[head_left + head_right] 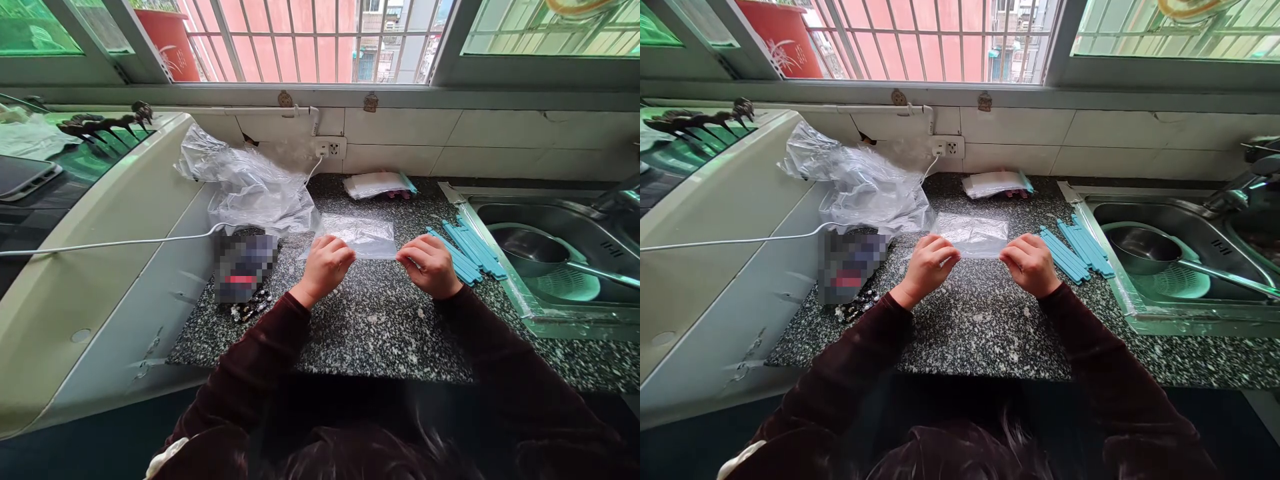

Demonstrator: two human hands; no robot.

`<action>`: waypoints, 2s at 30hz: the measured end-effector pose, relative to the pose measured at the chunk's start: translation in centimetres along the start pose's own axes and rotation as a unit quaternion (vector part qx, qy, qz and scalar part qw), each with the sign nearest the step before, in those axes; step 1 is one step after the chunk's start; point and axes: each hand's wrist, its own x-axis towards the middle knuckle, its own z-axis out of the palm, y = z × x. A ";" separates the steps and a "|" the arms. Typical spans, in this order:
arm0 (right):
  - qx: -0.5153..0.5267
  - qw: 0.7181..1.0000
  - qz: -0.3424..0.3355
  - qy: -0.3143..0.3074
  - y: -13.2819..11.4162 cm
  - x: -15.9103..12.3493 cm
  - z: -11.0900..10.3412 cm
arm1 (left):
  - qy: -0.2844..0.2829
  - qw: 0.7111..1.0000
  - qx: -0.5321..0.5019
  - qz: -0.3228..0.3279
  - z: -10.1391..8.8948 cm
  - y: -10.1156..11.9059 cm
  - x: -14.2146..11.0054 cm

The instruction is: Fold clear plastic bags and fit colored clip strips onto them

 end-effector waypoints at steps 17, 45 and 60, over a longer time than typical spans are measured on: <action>-0.042 0.997 -0.043 -0.038 -1.2 0.5 0.1 | -0.020 1.000 0.010 0.010 0.5 0.7 0.0; -0.047 0.998 -0.044 0.010 -0.4 0.2 0.1 | -0.011 1.000 -0.027 0.007 0.6 0.0 -0.3; -0.058 0.998 -0.031 -0.002 0.8 -0.2 -0.6 | 0.022 1.000 -0.012 0.015 0.4 -0.5 -0.3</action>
